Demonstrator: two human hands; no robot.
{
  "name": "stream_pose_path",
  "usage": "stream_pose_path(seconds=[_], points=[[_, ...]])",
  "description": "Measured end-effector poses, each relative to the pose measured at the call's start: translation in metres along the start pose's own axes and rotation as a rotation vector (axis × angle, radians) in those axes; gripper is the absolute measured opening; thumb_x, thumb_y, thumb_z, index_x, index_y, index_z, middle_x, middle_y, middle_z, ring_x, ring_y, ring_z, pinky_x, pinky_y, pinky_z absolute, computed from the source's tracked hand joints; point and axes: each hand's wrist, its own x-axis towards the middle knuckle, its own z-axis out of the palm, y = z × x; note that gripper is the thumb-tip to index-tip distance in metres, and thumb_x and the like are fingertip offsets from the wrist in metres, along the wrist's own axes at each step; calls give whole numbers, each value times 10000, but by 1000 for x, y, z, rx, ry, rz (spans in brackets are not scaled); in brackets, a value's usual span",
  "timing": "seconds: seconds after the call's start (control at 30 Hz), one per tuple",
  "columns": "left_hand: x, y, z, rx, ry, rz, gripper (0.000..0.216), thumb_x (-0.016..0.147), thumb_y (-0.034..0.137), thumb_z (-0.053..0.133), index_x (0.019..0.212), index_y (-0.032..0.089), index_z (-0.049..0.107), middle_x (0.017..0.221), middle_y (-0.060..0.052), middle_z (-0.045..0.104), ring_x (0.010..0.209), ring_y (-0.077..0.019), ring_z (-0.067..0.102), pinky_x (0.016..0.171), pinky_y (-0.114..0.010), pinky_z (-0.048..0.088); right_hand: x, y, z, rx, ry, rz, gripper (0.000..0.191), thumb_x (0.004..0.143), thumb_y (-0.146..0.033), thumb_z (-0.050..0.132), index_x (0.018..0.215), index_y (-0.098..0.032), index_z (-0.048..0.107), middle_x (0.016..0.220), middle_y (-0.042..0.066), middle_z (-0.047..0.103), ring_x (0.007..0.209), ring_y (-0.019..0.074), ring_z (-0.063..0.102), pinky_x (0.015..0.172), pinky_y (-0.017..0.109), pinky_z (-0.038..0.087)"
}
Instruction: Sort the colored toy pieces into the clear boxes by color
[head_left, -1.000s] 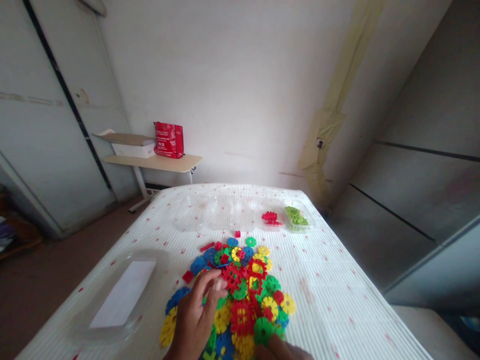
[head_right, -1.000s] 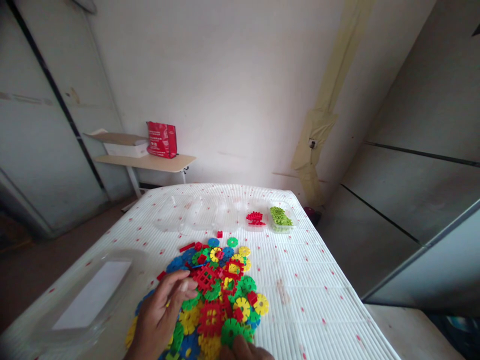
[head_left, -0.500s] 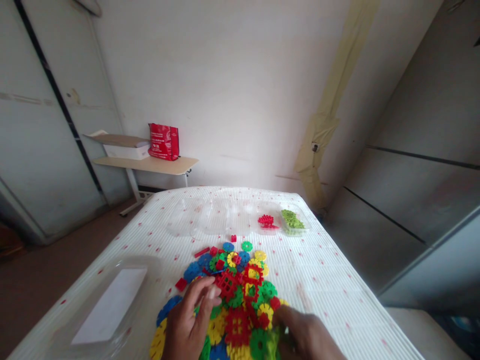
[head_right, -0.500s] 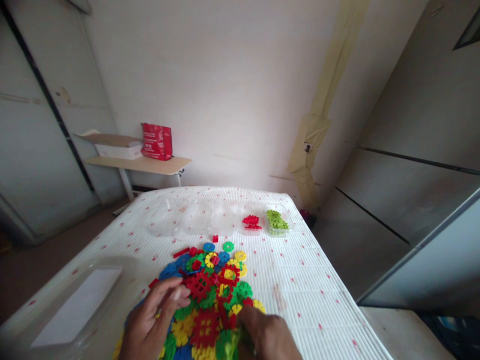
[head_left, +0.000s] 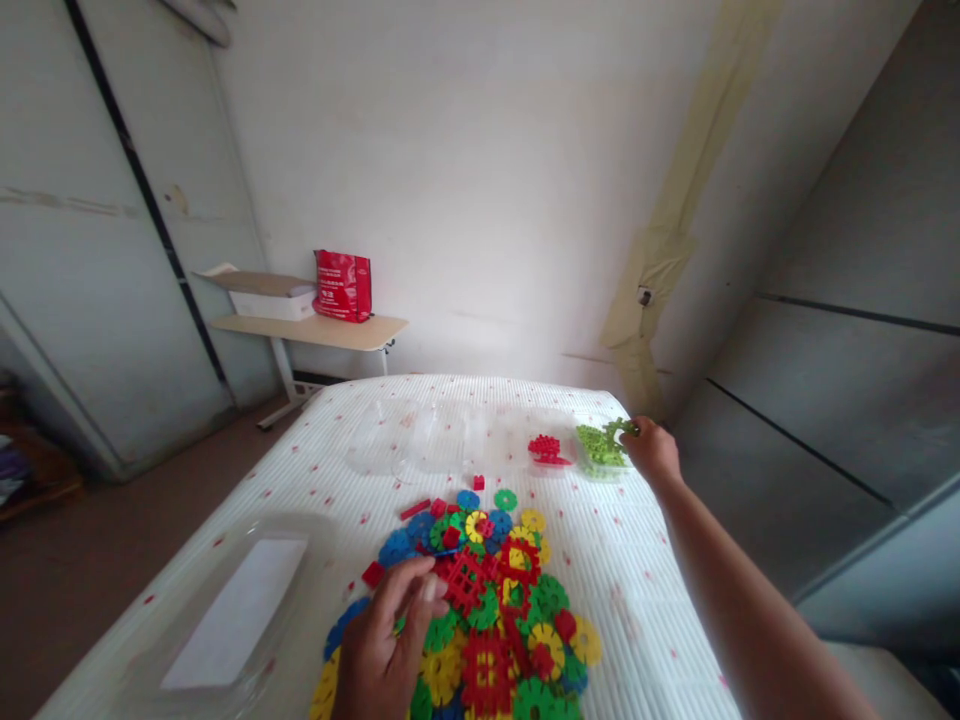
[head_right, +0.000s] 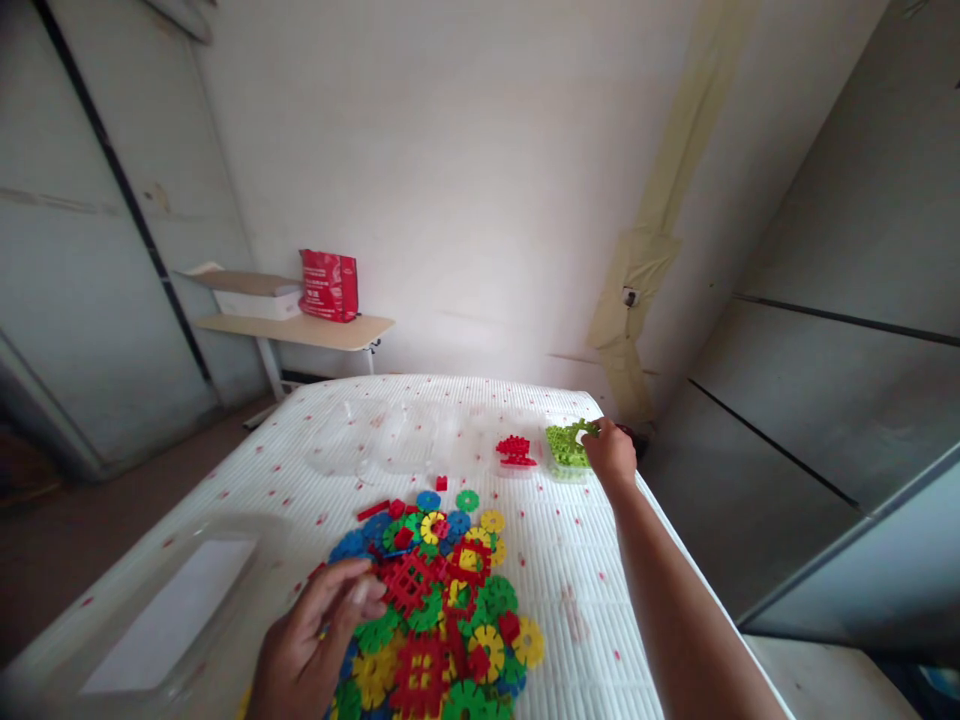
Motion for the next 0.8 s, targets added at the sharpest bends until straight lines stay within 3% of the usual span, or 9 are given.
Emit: stream_pose_path(seconds=[0.13, 0.27, 0.4, 0.5, 0.6, 0.7, 0.8], points=[[1, 0, -1, -11, 1, -9, 265, 822, 431, 524, 950, 211, 599, 799, -40, 741, 660, -199, 714, 577, -250, 583, 8, 0, 9, -11, 3, 1, 283, 687, -260, 608, 936, -143, 674, 826, 121, 690, 709, 208, 624, 581, 265, 407], [1, 4, -1, -38, -2, -5, 251, 822, 417, 527, 936, 204, 598, 786, -36, 737, 644, -194, 713, 566, -247, 580, -8, -4, 0, 26, -1, -82, 234, 744, -242, 565, 932, -147, 666, 957, 124, 676, 834, 217, 624, 718, 294, 441], [0, 5, -1, -18, 0, 27, 220, 836, 387, 516, 927, 203, 596, 792, -32, 735, 639, -178, 711, 562, -233, 571, -65, -15, -22, 139, -163, -243, 134, 778, -263, 544, 810, -188, 651, 760, 21, 675, 651, 143, 603, 610, 223, 446], [0, 4, -1, 2, 1, 46, 199, 845, 368, 508, 931, 209, 592, 783, -19, 731, 632, -166, 707, 564, -226, 565, -128, -24, -41, 406, -500, -435, 162, 827, -314, 516, 820, -192, 622, 661, -7, 624, 548, 115, 535, 497, 203, 406], [0, 4, 0, 17, 0, 68, 190, 848, 364, 505, 925, 213, 590, 779, -10, 727, 615, -151, 700, 557, -215, 557, -184, -32, -58, 511, -720, -502, 113, 828, -240, 520, 840, -218, 630, 700, -13, 628, 581, 110, 544, 501, 189, 405], [0, 4, 0, 32, -9, 78, 190, 854, 361, 497, 929, 212, 588, 804, -16, 726, 618, -143, 695, 566, -213, 554, -219, -36, -66, 539, -750, -574, 112, 804, -183, 532, 823, -232, 631, 765, -3, 640, 624, 109, 566, 541, 182, 427], [0, 0, 0, 47, -15, 78, 197, 859, 361, 486, 936, 210, 588, 810, -20, 725, 620, -140, 689, 580, -220, 554, -233, -36, -60, 481, -728, -695, 55, 773, -231, 586, 805, -228, 631, 784, 9, 637, 663, 118, 588, 579, 183, 443]])
